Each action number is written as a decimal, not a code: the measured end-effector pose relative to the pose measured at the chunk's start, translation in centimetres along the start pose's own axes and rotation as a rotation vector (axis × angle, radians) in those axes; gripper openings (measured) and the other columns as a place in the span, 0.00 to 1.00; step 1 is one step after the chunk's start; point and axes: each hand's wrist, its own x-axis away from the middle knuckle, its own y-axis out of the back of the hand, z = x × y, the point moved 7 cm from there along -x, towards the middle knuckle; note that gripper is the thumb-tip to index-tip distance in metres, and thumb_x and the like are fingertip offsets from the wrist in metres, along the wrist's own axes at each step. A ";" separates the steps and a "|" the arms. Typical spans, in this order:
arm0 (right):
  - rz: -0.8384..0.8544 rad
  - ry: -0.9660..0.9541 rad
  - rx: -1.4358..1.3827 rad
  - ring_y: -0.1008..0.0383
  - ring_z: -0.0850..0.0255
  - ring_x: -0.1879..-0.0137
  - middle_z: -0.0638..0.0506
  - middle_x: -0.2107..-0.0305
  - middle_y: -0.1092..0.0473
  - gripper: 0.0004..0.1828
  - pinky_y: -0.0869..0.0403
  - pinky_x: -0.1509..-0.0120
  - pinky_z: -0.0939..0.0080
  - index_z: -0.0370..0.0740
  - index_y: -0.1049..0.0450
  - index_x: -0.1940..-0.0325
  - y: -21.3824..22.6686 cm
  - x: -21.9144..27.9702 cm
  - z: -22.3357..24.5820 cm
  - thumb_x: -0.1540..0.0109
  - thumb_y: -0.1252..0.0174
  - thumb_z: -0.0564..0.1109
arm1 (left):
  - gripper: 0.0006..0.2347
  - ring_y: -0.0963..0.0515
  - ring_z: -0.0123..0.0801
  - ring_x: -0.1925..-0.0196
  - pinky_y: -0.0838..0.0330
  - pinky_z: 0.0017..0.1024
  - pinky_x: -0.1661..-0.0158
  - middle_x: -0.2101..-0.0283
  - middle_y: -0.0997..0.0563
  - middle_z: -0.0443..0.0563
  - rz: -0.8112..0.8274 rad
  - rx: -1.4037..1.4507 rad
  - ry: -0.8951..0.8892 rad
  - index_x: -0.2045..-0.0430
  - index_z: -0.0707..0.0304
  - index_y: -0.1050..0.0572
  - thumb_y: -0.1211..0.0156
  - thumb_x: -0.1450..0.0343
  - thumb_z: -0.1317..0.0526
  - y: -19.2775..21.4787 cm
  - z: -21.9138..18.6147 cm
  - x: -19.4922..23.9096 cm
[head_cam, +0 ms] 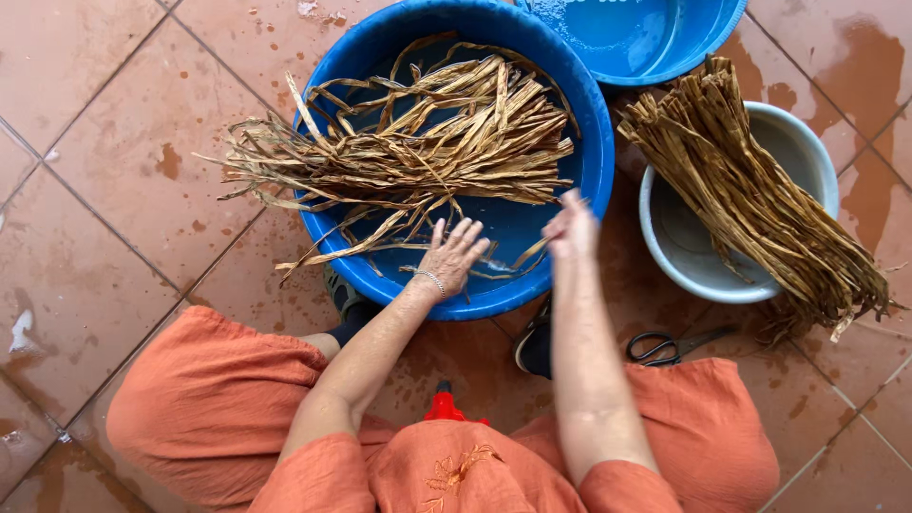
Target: The person sits on a low stool and repeatedly picks up dried plant strips from a blue basin, separates them by hand, and places them into a white basin. The process continues throughout the clip with consistent hand movements and no visible tools.
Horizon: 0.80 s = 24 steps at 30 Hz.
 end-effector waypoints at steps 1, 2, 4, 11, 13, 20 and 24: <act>-0.081 -0.097 0.011 0.52 0.68 0.86 0.60 0.88 0.51 0.09 0.51 0.80 0.63 0.50 0.29 0.69 1.1 -0.8 -3.8 0.34 0.41 0.48 | 0.29 0.48 0.47 0.24 0.61 0.62 0.31 0.28 0.39 0.56 0.039 0.019 -0.046 0.38 0.48 0.31 0.37 0.39 0.59 -0.7 -0.5 -0.4; -0.124 -0.183 -0.046 0.54 0.68 0.86 0.60 0.88 0.53 0.11 0.50 0.80 0.64 0.47 0.29 0.69 1.9 -1.6 -6.9 0.34 0.43 0.51 | 0.28 0.49 0.48 0.24 0.64 0.63 0.31 0.28 0.39 0.57 0.164 0.001 -0.004 0.37 0.49 0.33 0.39 0.37 0.57 -2.0 0.2 -0.8; -0.134 -0.248 -0.168 0.55 0.67 0.86 0.60 0.88 0.53 0.16 0.50 0.81 0.63 0.46 0.34 0.70 3.0 -3.9 -10.5 0.33 0.43 0.55 | 0.27 0.52 0.50 0.24 0.69 0.64 0.31 0.29 0.41 0.60 0.420 -0.032 0.085 0.36 0.51 0.35 0.43 0.32 0.51 -4.9 1.9 0.0; -0.332 -0.185 0.111 0.48 0.67 0.85 0.57 0.86 0.42 0.15 0.48 0.81 0.62 0.44 0.34 0.73 5.4 -6.2 -12.4 0.36 0.36 0.44 | 0.24 0.44 0.54 0.25 0.66 0.68 0.33 0.31 0.34 0.55 0.688 0.084 0.414 0.35 0.49 0.33 0.49 0.27 0.47 -7.8 8.8 3.3; -0.417 -0.192 0.277 0.45 0.67 0.84 0.55 0.85 0.37 0.12 0.46 0.81 0.62 0.42 0.32 0.73 5.1 -4.4 -11.8 0.38 0.37 0.42 | 0.21 0.38 0.49 0.26 0.63 0.75 0.32 0.31 0.30 0.52 0.837 -0.018 0.440 0.38 0.54 0.29 0.51 0.25 0.50 -6.7 8.7 3.4; -0.152 0.304 0.363 0.40 0.74 0.79 0.59 0.79 0.31 0.04 0.42 0.78 0.72 0.43 0.24 0.65 -2.4 4.1 -2.6 0.39 0.34 0.42 | 0.16 0.22 0.50 0.38 0.28 0.49 0.40 0.42 0.20 0.58 0.515 0.316 0.476 0.47 0.59 0.23 0.47 0.24 0.52 5.2 4.3 -1.2; 0.204 0.429 0.292 0.42 0.75 0.78 0.58 0.77 0.30 0.05 0.42 0.75 0.73 0.42 0.24 0.65 -7.6 9.8 4.1 0.35 0.37 0.41 | 0.21 0.24 0.50 0.42 0.37 0.48 0.43 0.46 0.22 0.61 -0.420 0.326 0.142 0.46 0.64 0.29 0.41 0.30 0.52 14.8 -0.1 -6.2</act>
